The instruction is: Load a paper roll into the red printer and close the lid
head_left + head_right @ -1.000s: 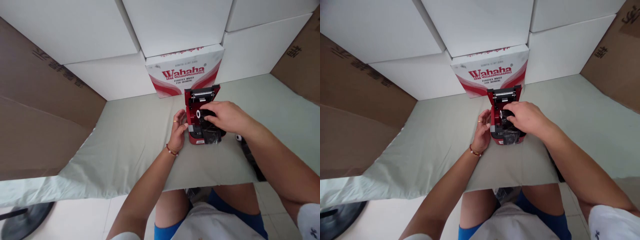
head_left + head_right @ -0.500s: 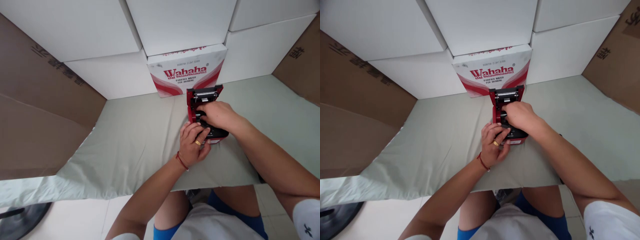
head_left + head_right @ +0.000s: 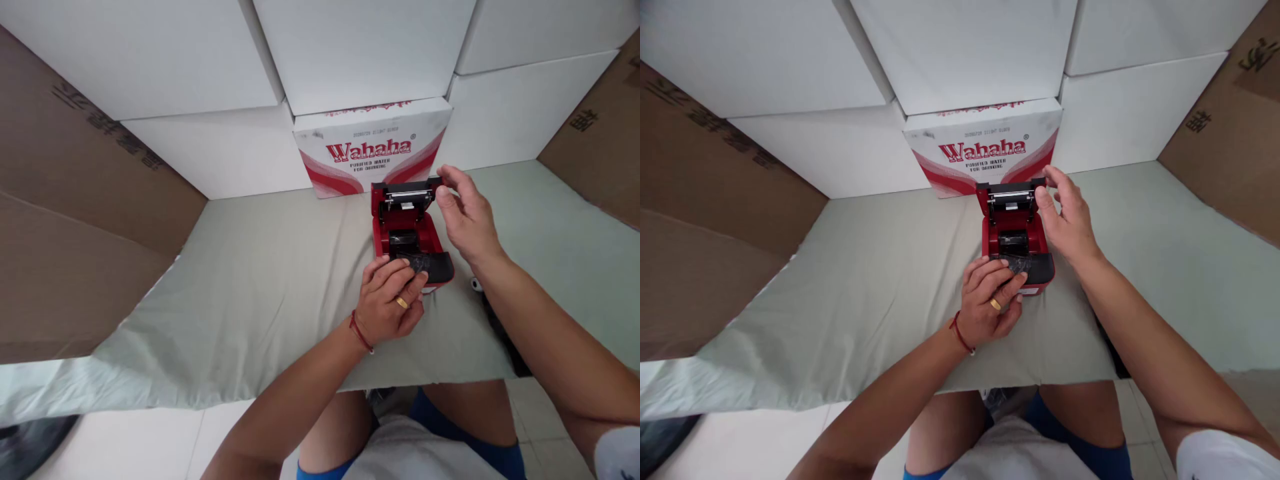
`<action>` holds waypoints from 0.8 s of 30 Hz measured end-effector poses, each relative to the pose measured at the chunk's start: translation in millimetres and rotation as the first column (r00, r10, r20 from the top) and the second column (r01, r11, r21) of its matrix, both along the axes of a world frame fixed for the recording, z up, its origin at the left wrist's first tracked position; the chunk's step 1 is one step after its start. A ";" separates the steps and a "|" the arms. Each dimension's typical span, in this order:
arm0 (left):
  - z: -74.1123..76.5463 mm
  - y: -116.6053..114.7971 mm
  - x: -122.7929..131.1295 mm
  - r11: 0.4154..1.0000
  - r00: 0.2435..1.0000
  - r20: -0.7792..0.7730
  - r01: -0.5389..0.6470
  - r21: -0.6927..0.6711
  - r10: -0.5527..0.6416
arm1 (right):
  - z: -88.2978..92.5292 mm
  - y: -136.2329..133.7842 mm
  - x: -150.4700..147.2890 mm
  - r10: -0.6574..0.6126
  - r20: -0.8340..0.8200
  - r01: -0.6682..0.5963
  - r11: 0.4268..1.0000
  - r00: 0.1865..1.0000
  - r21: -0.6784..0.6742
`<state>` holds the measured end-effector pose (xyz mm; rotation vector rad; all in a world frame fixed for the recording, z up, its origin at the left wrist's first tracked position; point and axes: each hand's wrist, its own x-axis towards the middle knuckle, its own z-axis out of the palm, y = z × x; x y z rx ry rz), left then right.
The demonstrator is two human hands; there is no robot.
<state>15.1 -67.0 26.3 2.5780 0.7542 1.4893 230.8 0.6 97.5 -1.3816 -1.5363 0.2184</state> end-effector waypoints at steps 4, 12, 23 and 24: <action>6.8 -1.6 1.9 0.992 0.999 0.022 -0.045 0.119 0.043 | -5.2 0.4 -3.5 0.062 -0.063 -0.061 0.998 0.996 0.025; 9.5 -7.6 3.2 0.989 0.998 -0.066 0.010 0.145 -0.001 | -3.3 -38.0 7.5 0.155 -0.041 -0.153 0.987 0.987 0.051; 20.2 -4.9 0.9 0.988 0.999 -0.051 0.016 0.153 -0.009 | -36.0 -50.8 12.1 0.210 0.196 -0.249 0.948 0.958 0.201; 20.2 -4.5 0.8 0.990 0.999 -0.042 0.019 0.143 -0.013 | -35.4 -50.8 12.4 0.220 0.205 -0.260 0.946 0.954 0.194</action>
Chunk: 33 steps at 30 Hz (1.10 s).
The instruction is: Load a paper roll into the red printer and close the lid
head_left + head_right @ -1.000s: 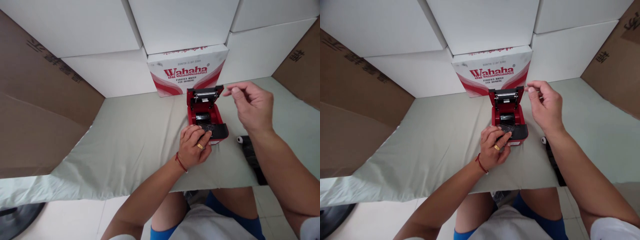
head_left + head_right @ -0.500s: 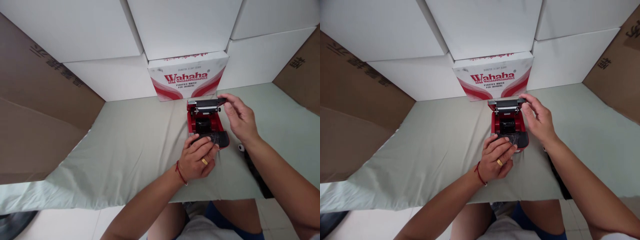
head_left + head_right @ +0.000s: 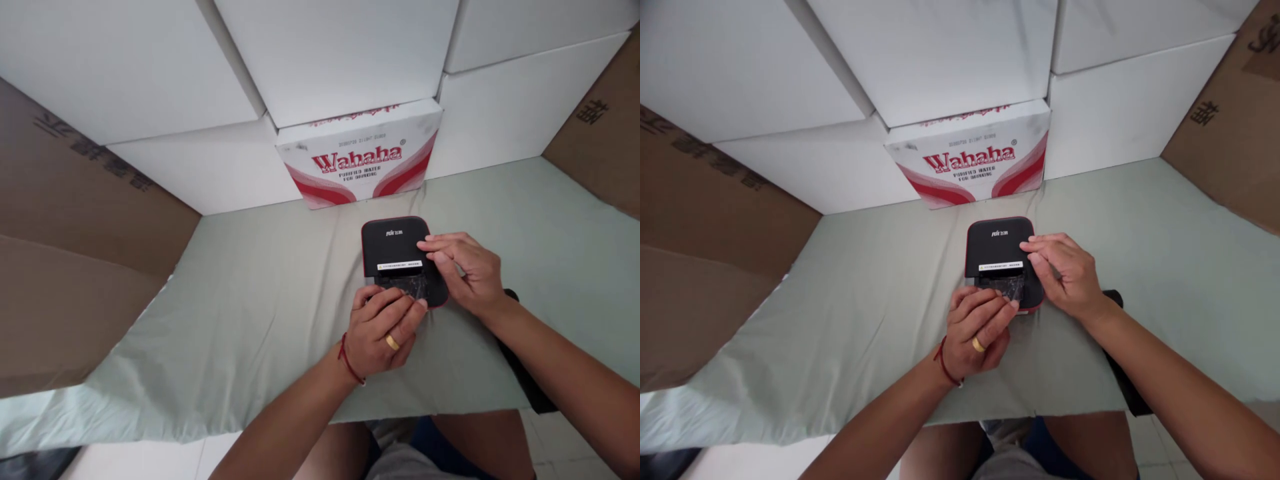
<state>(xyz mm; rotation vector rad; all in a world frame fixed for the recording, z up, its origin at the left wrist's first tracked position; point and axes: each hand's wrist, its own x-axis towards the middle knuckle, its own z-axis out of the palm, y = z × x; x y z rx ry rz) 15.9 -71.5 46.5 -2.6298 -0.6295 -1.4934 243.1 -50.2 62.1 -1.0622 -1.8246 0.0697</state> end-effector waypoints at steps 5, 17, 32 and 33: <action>-3.5 9.3 -9.2 0.998 0.987 0.156 0.039 -0.042 -0.032 | 0.9 -0.4 -0.3 0.013 -0.011 -0.013 1.000 1.000 0.007; -27.4 57.0 -38.3 0.721 0.901 0.432 0.271 -0.637 0.044 | 1.8 -11.3 -4.5 0.037 -0.035 -0.037 0.999 0.999 0.008; -37.8 61.4 -25.9 0.560 0.782 0.624 0.523 -0.643 -0.014 | 1.7 -25.8 -12.5 0.171 0.011 -0.171 0.985 0.985 -0.017; -37.2 60.3 -23.8 0.522 0.765 0.644 0.548 -0.654 0.002 | 1.2 -28.0 -13.9 0.180 0.029 -0.181 0.983 0.983 0.017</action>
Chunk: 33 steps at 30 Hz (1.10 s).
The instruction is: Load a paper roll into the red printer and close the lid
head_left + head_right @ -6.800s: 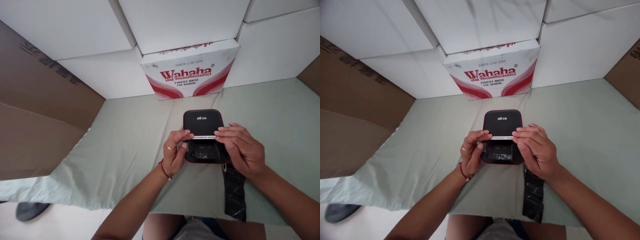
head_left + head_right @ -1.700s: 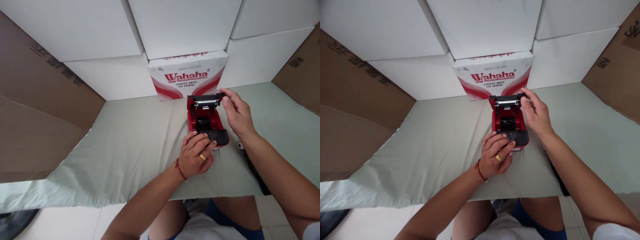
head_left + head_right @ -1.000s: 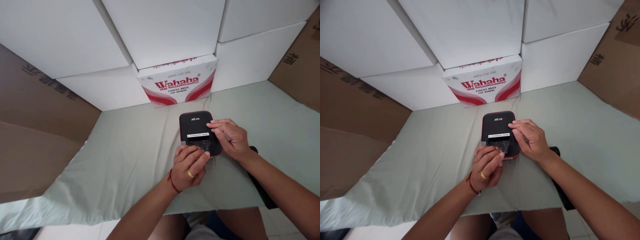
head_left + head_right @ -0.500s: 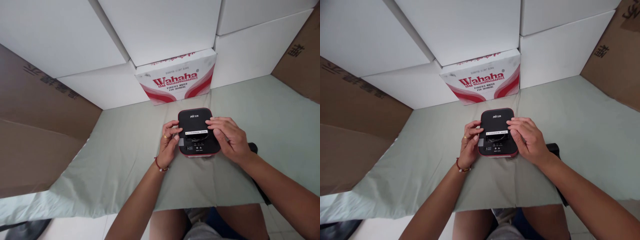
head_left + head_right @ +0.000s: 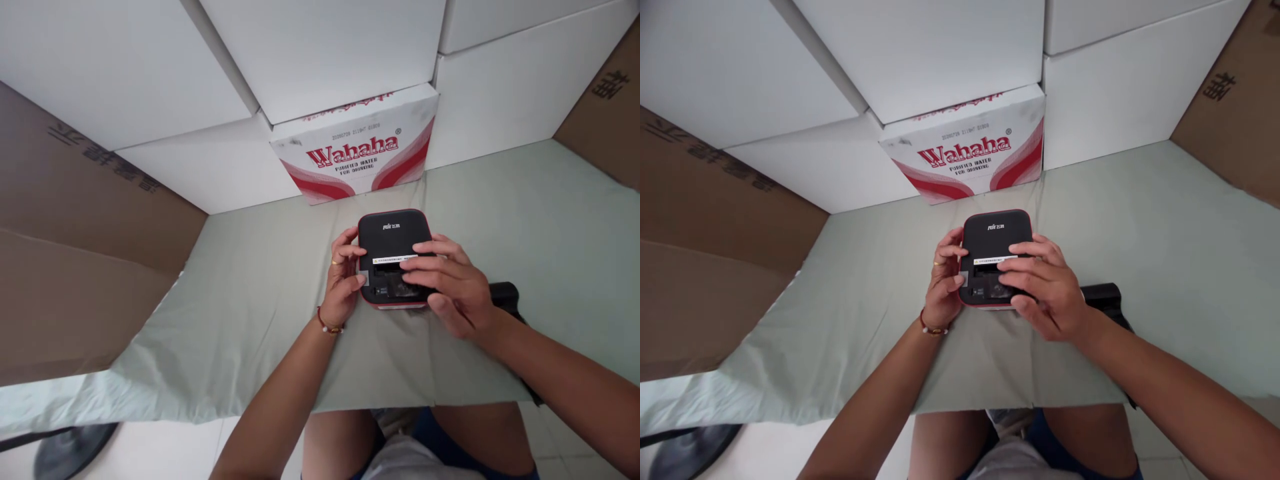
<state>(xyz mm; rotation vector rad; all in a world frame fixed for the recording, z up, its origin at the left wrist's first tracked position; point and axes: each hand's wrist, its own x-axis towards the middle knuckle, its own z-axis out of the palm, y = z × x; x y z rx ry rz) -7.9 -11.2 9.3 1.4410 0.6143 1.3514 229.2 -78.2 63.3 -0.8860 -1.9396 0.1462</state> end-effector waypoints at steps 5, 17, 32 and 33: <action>4.3 -3.4 11.5 0.974 0.995 0.079 0.078 -0.213 -0.063 | -2.0 -5.5 -5.5 -0.068 0.040 0.061 0.986 0.997 0.157; -6.3 7.6 10.5 0.962 0.991 0.123 0.090 -0.256 -0.060 | 1.8 -1.8 -3.8 -0.016 0.122 -0.013 0.973 0.992 0.231; -4.7 7.5 14.3 0.932 0.958 0.237 0.228 -0.283 -0.163 | 85.1 67.2 1.4 0.144 0.594 0.233 0.828 0.791 -0.510; -5.0 8.1 14.1 0.932 0.959 0.231 0.228 -0.282 -0.164 | 82.4 75.5 -3.5 0.132 0.680 0.304 0.822 0.722 -0.482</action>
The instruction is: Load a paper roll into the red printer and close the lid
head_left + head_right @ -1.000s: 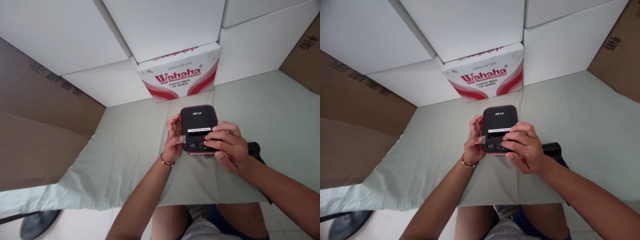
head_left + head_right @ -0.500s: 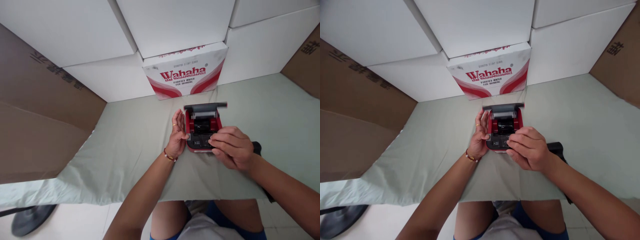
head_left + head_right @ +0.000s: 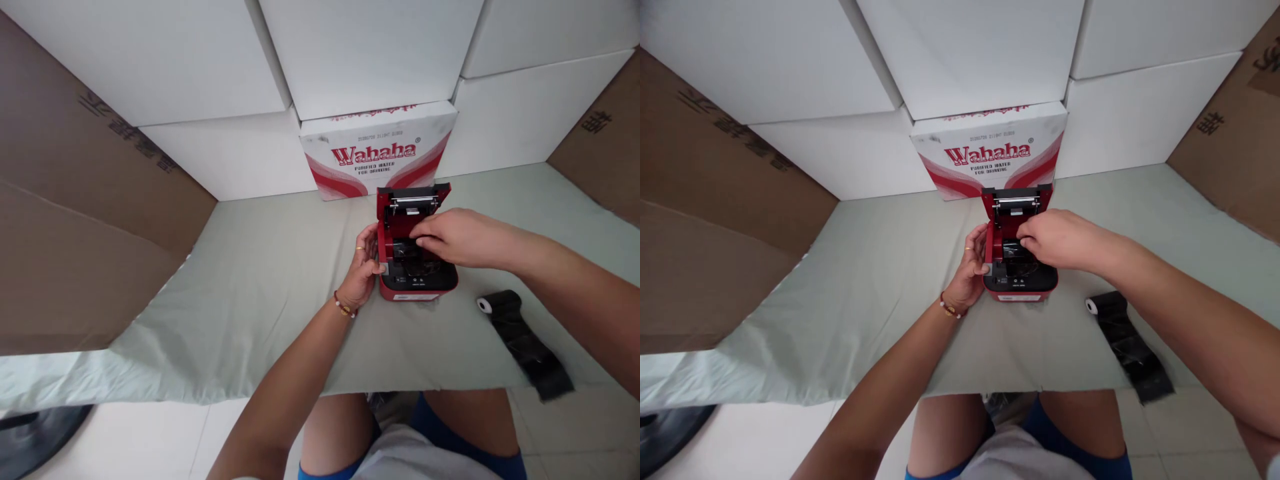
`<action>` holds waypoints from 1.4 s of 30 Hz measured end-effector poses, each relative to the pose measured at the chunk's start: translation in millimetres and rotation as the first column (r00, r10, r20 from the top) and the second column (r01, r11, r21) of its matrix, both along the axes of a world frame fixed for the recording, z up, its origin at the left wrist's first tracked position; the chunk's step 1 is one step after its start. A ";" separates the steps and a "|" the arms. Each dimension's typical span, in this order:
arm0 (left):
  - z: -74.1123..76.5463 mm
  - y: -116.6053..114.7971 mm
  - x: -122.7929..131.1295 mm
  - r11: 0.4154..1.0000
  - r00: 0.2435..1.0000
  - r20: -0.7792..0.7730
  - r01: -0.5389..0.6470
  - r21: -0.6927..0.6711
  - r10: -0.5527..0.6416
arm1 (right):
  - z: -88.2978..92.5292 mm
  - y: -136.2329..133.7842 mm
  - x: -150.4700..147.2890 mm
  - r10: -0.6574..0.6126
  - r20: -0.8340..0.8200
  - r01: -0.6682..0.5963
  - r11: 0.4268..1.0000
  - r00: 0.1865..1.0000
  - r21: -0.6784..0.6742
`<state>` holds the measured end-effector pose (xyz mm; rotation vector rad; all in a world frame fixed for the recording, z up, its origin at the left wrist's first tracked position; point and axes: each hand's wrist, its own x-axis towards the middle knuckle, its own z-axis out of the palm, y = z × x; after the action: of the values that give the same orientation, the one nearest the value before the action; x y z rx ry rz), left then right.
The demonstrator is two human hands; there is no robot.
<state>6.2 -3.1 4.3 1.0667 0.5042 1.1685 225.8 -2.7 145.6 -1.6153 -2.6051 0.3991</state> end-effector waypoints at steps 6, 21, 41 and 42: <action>-2.6 2.4 -0.7 1.000 1.000 -0.012 0.002 0.020 -0.001 | -15.3 12.7 -29.7 -0.093 0.387 0.061 0.994 0.917 0.094; -3.0 4.7 6.7 0.970 0.982 0.089 -0.145 -0.194 0.165 | -18.4 -3.3 -17.1 -0.175 0.201 0.151 0.980 0.964 0.133; 2.2 2.2 6.6 0.952 0.983 0.059 -0.153 -0.265 0.175 | -27.7 -14.3 -17.7 -0.308 0.048 0.291 0.933 0.950 0.212; 2.4 1.8 6.8 0.953 0.982 0.069 -0.151 -0.264 0.175 | -28.7 -13.9 -17.6 -0.303 0.014 0.293 0.931 0.953 0.219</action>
<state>12.9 -1.3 6.7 0.7545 0.6628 1.2520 208.2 -16.6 116.9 -1.9177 -2.2804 0.0595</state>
